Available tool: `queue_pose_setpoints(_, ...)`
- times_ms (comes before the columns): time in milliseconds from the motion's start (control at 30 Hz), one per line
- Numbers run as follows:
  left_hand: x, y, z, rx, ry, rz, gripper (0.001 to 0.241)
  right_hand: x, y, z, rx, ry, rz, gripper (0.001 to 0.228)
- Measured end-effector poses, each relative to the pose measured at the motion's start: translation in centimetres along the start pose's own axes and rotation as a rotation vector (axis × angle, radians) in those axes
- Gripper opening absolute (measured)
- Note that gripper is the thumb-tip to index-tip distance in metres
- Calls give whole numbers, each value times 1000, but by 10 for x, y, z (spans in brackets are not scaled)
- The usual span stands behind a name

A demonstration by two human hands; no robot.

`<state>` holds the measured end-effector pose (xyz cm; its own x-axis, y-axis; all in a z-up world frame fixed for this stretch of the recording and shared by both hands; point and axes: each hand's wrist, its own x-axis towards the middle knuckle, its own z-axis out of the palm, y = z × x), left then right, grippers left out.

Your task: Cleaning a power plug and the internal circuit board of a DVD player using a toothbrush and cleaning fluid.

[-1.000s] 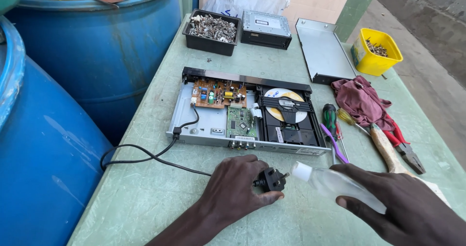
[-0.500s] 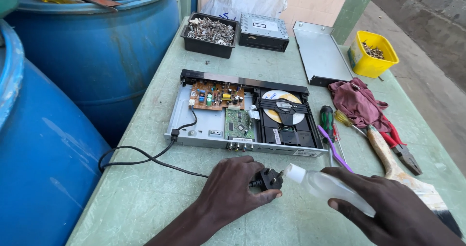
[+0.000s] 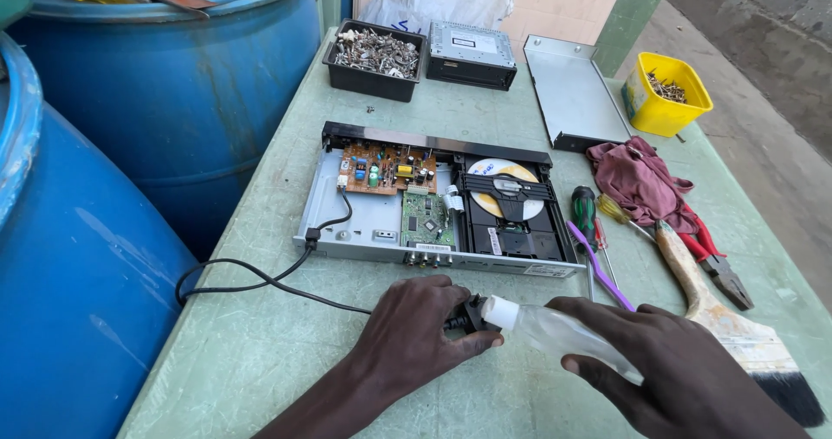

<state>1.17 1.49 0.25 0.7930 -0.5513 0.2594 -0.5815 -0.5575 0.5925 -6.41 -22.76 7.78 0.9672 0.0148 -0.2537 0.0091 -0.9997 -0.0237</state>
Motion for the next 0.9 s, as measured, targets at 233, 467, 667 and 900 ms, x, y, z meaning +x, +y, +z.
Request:
queue_pose_setpoints(233,0,-2,1,13,3,16,51,0,5,0,-31,-11,-1,63)
queue_pose_setpoints(467,-1,-2,0,-2,4,22,55,1,13,6,62,-1,0,65)
queue_pose_setpoints(667,-2,-3,1,24,36,27,47,-3,7,-6,95,-51,29,55)
queue_pose_setpoints(900,-4,-4,3,13,37,63,45,31,19,-42,941,396,169,54)
